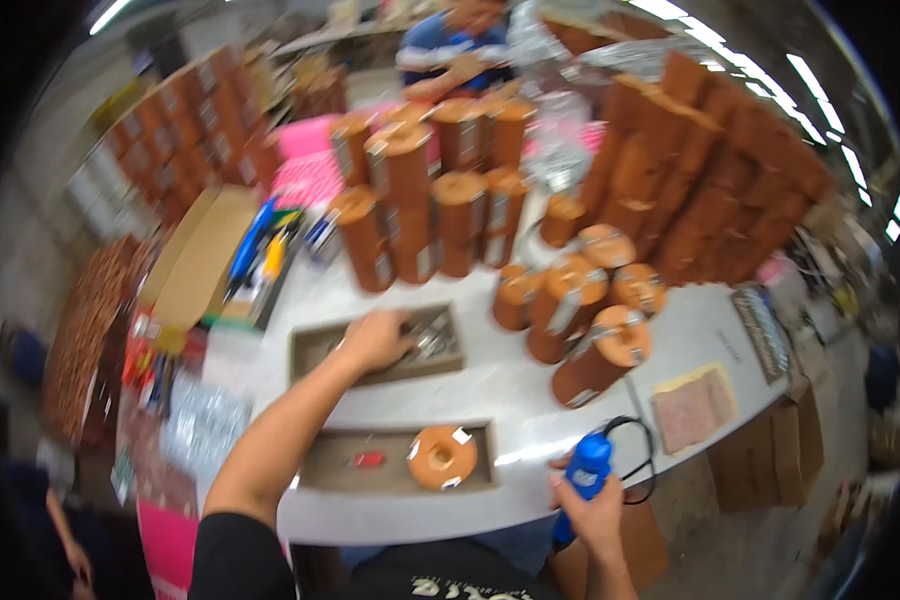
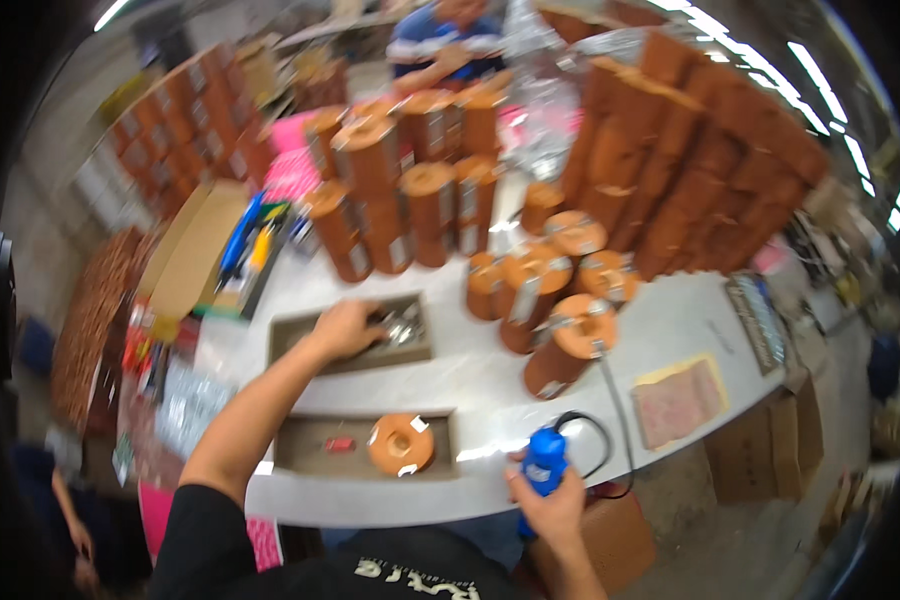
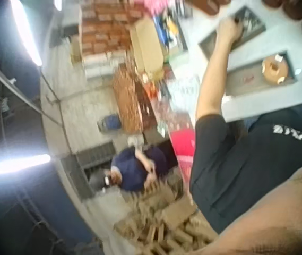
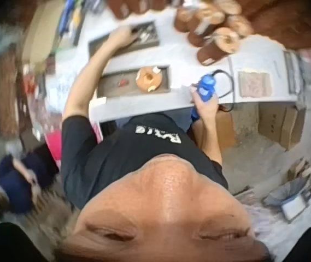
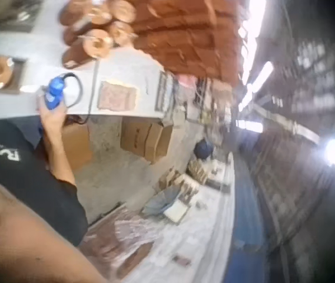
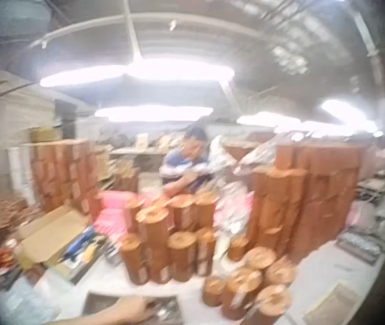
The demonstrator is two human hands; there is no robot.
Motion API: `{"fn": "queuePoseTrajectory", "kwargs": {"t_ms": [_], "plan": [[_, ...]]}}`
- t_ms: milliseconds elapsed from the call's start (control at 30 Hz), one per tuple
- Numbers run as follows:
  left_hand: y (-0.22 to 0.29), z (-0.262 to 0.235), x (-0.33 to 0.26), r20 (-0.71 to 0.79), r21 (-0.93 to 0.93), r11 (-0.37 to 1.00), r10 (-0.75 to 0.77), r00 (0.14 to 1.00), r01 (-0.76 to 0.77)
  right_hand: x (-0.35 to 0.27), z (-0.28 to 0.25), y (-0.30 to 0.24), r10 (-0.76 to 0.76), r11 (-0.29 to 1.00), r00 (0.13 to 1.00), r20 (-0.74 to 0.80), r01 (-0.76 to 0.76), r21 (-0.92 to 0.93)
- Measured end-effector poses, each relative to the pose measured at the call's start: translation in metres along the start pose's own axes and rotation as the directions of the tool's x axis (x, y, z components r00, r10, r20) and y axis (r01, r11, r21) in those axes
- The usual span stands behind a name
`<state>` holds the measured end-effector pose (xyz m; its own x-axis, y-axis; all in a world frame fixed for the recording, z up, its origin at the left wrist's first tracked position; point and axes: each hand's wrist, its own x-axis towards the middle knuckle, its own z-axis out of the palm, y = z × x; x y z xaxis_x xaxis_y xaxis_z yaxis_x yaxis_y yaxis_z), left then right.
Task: Attaching metal clips to wooden cylinders using an electric screwdriver at a factory workbench.
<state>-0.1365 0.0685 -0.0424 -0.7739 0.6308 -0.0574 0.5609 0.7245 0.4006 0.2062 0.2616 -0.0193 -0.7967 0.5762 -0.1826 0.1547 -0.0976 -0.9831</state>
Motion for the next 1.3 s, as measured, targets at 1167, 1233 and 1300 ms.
{"fn": "queuePoseTrajectory", "kwargs": {"t_ms": [1167, 1233, 1300], "plan": [[0.068, -0.016, -0.196, 0.362, -0.922, 0.072, -0.198, 0.911, 0.382, -0.027, 0.055, -0.002, 0.123, 0.991, 0.919, 0.375, -0.091, -0.101], [0.073, -0.006, -0.2, 0.299, -0.921, 0.184, -0.233, 0.926, 0.343, -0.023, 0.054, -0.005, 0.104, 0.994, 0.923, 0.371, -0.084, -0.069], [0.08, 0.007, -0.206, 0.11, -0.851, 0.48, -0.235, 0.966, 0.214, -0.02, 0.052, -0.008, 0.146, 0.989, 0.928, 0.343, -0.128, -0.076]]}}
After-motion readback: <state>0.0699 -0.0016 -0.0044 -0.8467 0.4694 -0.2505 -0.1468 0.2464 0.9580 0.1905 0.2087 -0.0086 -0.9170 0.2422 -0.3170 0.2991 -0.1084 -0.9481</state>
